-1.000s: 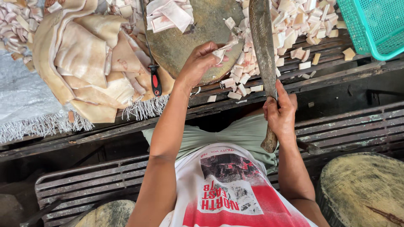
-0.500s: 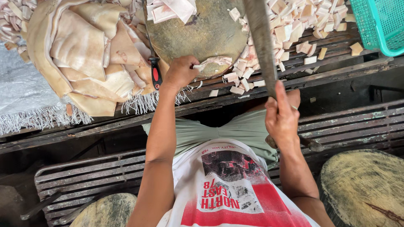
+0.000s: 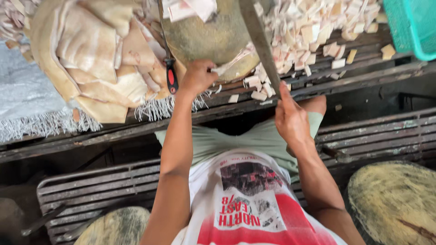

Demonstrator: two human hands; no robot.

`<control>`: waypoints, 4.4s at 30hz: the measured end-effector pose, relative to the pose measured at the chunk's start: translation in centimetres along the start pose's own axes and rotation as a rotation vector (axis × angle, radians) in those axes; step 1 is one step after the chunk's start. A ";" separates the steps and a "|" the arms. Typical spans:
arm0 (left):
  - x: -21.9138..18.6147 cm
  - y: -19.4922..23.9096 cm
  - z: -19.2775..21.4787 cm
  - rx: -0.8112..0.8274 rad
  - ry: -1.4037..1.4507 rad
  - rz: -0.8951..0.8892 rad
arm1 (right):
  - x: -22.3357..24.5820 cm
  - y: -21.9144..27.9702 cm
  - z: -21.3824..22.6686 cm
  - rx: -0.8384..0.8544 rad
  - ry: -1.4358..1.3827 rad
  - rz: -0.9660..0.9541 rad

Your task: The person uses a large knife to cut sheets of animal hide into small squares on a circular wooden block. The person handles the large sheets by hand, positions them on the block, and strikes them with the knife, placing the finished small pieces into a pile.

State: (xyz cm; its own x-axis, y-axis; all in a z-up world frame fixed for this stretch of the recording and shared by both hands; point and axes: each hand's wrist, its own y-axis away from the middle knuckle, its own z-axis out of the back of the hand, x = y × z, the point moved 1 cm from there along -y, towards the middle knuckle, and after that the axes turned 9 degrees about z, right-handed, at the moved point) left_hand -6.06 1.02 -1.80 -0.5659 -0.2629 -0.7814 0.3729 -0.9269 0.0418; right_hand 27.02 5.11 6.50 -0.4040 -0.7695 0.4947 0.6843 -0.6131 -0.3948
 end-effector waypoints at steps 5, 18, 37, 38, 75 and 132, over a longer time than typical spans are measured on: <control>-0.2 0.1 0.1 0.042 0.042 0.069 | 2.5 -0.5 4.1 -0.155 0.006 -0.008; -0.5 1.2 0.8 -0.068 0.093 0.193 | -0.8 2.5 -1.7 0.137 0.135 0.051; 0.3 2.1 -0.5 -0.106 0.126 0.182 | 0.2 2.0 -1.0 0.184 0.002 -0.094; 0.1 1.6 -0.5 -0.097 0.146 0.231 | 0.2 1.7 -0.3 0.099 -0.022 -0.037; -5.1 3.1 0.4 -0.379 0.097 -0.062 | 0.7 -0.6 -2.3 0.223 -0.436 -0.361; 0.8 -14.9 5.0 -0.315 -0.532 -0.166 | -5.3 -3.1 -3.9 -0.042 -0.863 -0.506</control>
State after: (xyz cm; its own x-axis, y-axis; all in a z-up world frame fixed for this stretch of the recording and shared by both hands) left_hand -15.76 13.29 0.09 -0.8920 -0.2946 -0.3428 0.4015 -0.8646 -0.3019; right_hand 24.64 10.42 2.05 -0.0515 -0.0328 0.9981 0.5249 -0.8512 -0.0009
